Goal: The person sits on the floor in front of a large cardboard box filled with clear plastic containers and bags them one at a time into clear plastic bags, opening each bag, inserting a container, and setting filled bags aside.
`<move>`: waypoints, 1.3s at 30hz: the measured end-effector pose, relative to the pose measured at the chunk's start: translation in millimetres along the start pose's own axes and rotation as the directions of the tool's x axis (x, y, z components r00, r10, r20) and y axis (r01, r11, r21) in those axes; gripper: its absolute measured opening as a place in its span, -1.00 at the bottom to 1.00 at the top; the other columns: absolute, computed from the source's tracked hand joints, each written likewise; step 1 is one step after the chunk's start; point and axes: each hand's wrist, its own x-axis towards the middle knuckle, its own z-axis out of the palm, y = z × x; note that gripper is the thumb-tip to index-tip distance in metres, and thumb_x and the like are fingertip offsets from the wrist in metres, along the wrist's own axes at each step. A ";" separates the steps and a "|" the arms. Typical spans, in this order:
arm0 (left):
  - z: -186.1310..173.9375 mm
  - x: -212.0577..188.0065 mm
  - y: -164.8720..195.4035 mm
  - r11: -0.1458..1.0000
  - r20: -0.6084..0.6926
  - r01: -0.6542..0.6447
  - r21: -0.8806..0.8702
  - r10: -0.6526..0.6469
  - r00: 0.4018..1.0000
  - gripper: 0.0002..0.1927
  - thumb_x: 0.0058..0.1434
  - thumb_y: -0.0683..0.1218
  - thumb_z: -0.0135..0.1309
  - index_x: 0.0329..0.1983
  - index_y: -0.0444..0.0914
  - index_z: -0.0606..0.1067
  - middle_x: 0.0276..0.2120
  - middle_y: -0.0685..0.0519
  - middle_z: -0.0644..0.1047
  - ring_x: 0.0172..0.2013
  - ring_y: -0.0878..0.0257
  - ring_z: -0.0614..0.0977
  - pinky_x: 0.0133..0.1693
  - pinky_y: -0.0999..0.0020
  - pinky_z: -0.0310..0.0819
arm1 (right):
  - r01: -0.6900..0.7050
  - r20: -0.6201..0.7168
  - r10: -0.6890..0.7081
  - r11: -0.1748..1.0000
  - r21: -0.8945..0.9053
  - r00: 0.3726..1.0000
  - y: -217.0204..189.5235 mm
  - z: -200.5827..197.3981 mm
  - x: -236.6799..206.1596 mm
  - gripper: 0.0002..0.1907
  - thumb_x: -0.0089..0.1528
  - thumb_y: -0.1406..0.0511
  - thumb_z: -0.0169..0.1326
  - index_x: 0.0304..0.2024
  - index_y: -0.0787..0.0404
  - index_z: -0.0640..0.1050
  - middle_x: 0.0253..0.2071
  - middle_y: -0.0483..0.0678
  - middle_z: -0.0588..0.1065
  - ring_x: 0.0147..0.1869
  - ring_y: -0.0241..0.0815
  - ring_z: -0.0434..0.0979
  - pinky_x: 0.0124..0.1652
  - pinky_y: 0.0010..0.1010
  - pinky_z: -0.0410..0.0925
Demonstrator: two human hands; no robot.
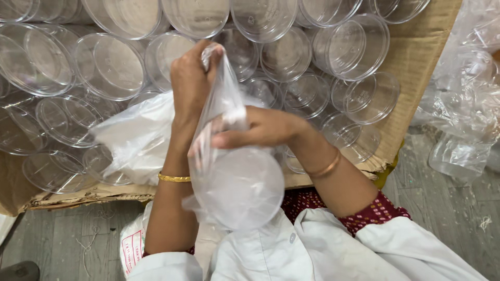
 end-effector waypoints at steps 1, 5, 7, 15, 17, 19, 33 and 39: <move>0.0 -1.5 4.5 0.999 0.027 0.009 -0.043 -0.008 1.000 -0.75 0.46 0.04 0.14 -0.07 -0.24 0.60 -0.57 -0.16 0.52 -0.59 0.03 0.53 -0.42 0.13 0.35 | -0.061 -0.030 0.057 0.986 -0.158 0.998 -6.9 7.7 -0.8 -0.35 0.51 -0.04 -0.21 0.14 0.41 0.56 0.01 0.06 0.61 0.16 -0.18 0.57 0.18 -0.30 0.44; -5.8 -13.4 12.0 0.914 0.216 0.202 -0.351 -0.131 0.968 -0.70 0.44 0.07 0.13 -0.02 -0.25 0.59 -0.48 0.04 0.56 -0.50 0.30 0.53 -0.42 0.35 0.39 | -0.056 -0.560 -0.103 0.964 -0.260 0.822 -8.9 11.3 -49.0 -0.51 0.47 0.03 -0.16 0.17 0.28 0.49 0.04 0.02 0.52 0.12 -0.16 0.49 0.04 -0.35 0.44; -9.0 -19.9 9.7 0.813 0.308 0.279 -0.511 -0.130 0.942 -0.65 0.39 0.06 0.12 0.07 -0.27 0.56 -0.41 0.10 0.57 -0.44 0.39 0.52 -0.40 0.43 0.41 | 0.148 -0.658 -0.471 0.862 -0.485 0.588 -3.3 -6.1 -106.7 -0.50 0.46 0.02 -0.12 0.26 0.22 0.41 0.13 0.02 0.46 0.20 -0.14 0.46 0.14 -0.30 0.43; -0.8 -40.7 6.9 0.531 0.408 0.397 -0.749 -0.102 0.907 -0.57 0.51 0.09 -0.12 0.11 -0.34 0.53 -0.29 0.08 0.61 -0.30 0.39 0.61 -0.26 0.47 0.52 | 0.427 -0.901 -0.383 0.793 -0.435 -0.205 31.6 -147.5 -368.7 -0.49 0.38 0.06 0.01 0.19 0.31 0.42 0.03 0.07 0.52 0.10 -0.06 0.56 0.17 -0.18 0.47; 0.9 -41.8 11.4 0.532 0.434 0.435 -0.727 -0.135 0.891 -0.56 0.48 0.11 -0.13 0.09 -0.33 0.53 -0.31 0.06 0.63 -0.35 0.38 0.62 -0.30 0.46 0.54 | 0.519 -0.936 -0.288 0.779 -0.352 -0.203 31.7 -178.3 -388.3 -0.49 0.36 0.07 0.04 0.17 0.33 0.42 0.01 0.08 0.54 0.08 -0.05 0.58 0.18 -0.14 0.48; 1.9 -41.9 16.8 0.550 0.435 0.432 -0.715 -0.133 0.891 -0.55 0.48 0.12 -0.13 0.07 -0.33 0.54 -0.33 0.04 0.64 -0.38 0.38 0.63 -0.33 0.45 0.54 | 0.561 -0.969 -0.226 0.792 -0.242 -0.099 20.7 -197.9 -380.7 -0.48 0.34 0.08 0.07 0.16 0.35 0.43 -0.01 0.09 0.55 0.05 -0.03 0.61 0.19 -0.11 0.49; 14.7 -51.9 36.0 0.728 0.281 0.281 -0.626 -0.126 0.951 -0.51 0.50 0.13 -0.17 -0.10 -0.33 0.61 -0.41 0.06 0.69 -0.44 0.44 0.60 -0.37 0.49 0.48 | -0.285 -0.717 -0.232 0.805 -0.521 0.657 27.4 13.4 -80.7 -0.23 0.22 0.39 0.30 0.41 0.32 0.25 0.40 0.14 0.29 0.47 -0.04 0.25 0.32 -0.20 0.25; 10.2 -58.5 22.6 0.579 0.466 0.355 -0.734 0.049 0.884 -0.71 0.30 -0.07 0.18 0.01 -0.32 0.55 -0.24 0.07 0.64 -0.20 0.43 0.61 -0.15 0.50 0.50 | -0.154 -0.866 0.010 0.985 -0.078 0.501 66.2 4.7 -68.4 -0.78 0.29 0.42 0.27 -0.04 0.38 0.60 -0.12 -0.02 0.61 -0.08 -0.38 0.59 -0.02 -0.54 0.49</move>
